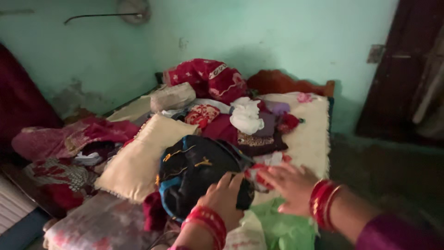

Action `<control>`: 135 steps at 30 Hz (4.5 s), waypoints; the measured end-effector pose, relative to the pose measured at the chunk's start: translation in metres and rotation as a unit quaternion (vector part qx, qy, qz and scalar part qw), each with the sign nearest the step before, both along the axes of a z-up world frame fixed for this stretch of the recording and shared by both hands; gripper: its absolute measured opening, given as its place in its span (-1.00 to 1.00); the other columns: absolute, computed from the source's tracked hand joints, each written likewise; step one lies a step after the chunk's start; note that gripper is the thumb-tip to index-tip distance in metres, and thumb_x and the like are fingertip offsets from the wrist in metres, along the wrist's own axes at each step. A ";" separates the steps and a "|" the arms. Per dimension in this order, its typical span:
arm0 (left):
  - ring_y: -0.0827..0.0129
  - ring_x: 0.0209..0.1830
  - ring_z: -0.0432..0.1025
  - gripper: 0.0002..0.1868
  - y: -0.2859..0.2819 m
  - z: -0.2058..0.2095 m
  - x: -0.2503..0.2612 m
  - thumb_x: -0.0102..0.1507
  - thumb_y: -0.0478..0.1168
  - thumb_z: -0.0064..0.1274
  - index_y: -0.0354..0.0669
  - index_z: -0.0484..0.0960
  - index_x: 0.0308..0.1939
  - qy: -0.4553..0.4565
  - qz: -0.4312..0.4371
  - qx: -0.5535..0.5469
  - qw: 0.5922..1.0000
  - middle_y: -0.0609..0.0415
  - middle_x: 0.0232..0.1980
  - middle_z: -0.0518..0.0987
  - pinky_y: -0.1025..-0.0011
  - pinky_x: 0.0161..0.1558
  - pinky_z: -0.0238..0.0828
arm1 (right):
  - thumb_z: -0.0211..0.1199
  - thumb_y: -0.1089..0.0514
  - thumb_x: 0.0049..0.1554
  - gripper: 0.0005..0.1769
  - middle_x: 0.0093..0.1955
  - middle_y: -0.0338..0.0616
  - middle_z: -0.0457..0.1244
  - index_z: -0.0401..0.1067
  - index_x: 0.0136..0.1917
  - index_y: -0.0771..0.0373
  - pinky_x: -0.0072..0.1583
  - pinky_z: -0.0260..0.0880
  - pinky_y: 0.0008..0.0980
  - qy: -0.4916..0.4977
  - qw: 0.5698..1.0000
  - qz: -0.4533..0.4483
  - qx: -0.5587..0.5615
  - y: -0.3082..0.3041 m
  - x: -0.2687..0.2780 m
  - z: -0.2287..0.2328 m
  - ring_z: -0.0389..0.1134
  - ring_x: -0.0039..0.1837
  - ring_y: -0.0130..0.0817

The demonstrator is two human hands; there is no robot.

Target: The person organizes laundry by picking up individual pieces of clothing and soft items from a bed, folding or bundling them by hand, and placing them into a plastic laundry basket.

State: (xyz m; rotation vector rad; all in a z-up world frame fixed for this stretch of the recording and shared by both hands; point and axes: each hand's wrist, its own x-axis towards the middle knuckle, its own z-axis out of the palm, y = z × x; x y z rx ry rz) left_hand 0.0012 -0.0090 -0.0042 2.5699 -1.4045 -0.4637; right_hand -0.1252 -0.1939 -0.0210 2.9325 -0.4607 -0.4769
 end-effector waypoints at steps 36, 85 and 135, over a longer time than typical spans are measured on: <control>-0.29 0.34 0.33 0.03 -0.113 -0.301 -0.005 0.14 -0.11 0.21 0.12 -0.03 0.61 0.260 0.235 0.022 0.936 -0.15 0.69 -0.13 0.00 0.23 0.39 | 0.53 -0.04 -0.05 0.40 0.41 0.17 0.24 -0.41 0.71 0.06 0.22 0.54 -0.06 0.176 0.906 -0.239 0.300 -0.155 0.078 -0.493 0.48 0.21 -0.01; -0.05 -0.06 0.57 -0.73 0.118 0.089 0.034 0.13 -0.22 0.08 -0.04 0.76 -0.11 -0.133 0.364 -0.285 0.877 -0.18 -0.12 0.68 0.06 -0.02 0.51 | 0.37 0.03 0.06 -0.55 -0.17 -0.08 0.44 0.46 0.22 0.09 0.06 0.47 -0.31 -0.266 0.876 0.201 0.347 0.142 0.156 0.105 0.51 -0.10 -0.31; 0.10 0.16 0.54 -0.50 0.115 -0.242 0.022 0.11 -0.28 0.20 -0.21 0.57 0.16 0.223 0.359 -0.295 0.857 -0.07 0.13 0.66 0.26 0.16 0.47 | 0.65 -0.05 -0.12 0.38 0.60 0.09 0.04 -0.20 0.70 0.10 0.54 0.13 -0.18 0.206 0.939 0.111 0.252 0.100 0.128 -0.448 0.11 0.58 -0.04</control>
